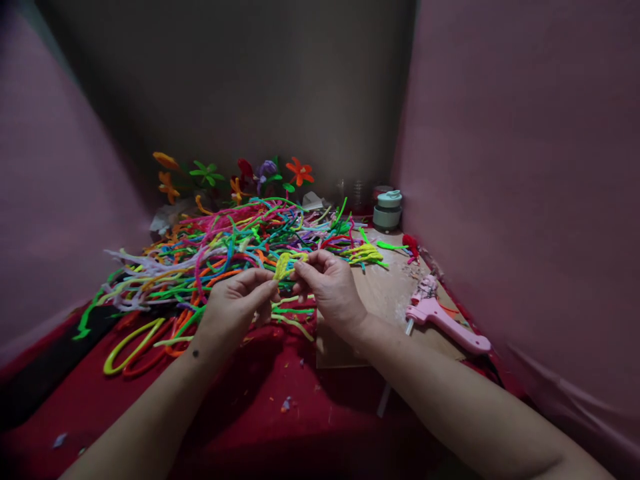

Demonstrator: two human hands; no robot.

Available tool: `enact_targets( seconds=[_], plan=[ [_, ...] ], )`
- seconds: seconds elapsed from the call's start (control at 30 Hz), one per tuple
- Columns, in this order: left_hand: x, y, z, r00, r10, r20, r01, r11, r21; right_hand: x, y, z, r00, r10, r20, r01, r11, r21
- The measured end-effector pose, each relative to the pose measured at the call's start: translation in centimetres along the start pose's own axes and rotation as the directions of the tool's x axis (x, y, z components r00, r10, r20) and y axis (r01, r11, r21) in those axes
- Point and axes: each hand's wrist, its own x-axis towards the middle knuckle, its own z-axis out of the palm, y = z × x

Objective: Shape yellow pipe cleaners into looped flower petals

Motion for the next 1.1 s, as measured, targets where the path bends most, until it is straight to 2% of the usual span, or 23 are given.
enact_targets(
  seconds=[0.2, 0.3, 0.47, 0.7, 0.77, 0.93, 1.0, 1.1],
  plan=[
    [-0.1, -0.4, 0.4, 1.000, 0.025, -0.003, -0.025, 0.999, 0.043, -0.3, 0.1, 0.1, 0.994, -0.109, -0.009, 0.107, 0.986, -0.125],
    [-0.1, -0.5, 0.3, 1.000, 0.026, -0.003, -0.026, 0.999, 0.039, -0.4, 0.5, -0.1, 0.987, -0.162, -0.003, 0.156, 0.957, -0.245],
    [-0.1, -0.7, 0.3, 0.999, 0.036, -0.021, -0.035, 0.999, 0.035, -0.6, 1.1, -0.6, 0.953, -0.302, 0.040, 0.281, 0.823, -0.494],
    [-0.1, -1.3, 0.1, 0.992, 0.113, -0.047, -0.105, 0.982, 0.157, -0.9, 0.8, -0.5, 0.873, -0.466, 0.146, 0.434, 0.603, -0.670],
    [-0.2, -1.5, 0.1, 0.987, 0.157, -0.042, -0.143, 0.962, 0.233, -1.0, 0.8, -0.4, 0.873, -0.459, 0.163, 0.441, 0.601, -0.667],
    [-0.3, -1.8, 0.1, 0.971, 0.234, -0.047, -0.206, 0.922, 0.328, -0.9, 1.1, -0.4, 0.921, -0.339, 0.191, 0.384, 0.713, -0.587],
    [-0.3, -1.8, 0.1, 0.967, 0.251, -0.047, -0.222, 0.915, 0.337, -0.8, 1.2, -0.4, 0.913, -0.350, 0.210, 0.402, 0.685, -0.608],
    [-0.3, -1.9, 0.0, 0.967, 0.254, -0.032, -0.227, 0.907, 0.354, -0.8, 1.1, -0.5, 0.864, -0.419, 0.280, 0.485, 0.544, -0.684]
  ],
)
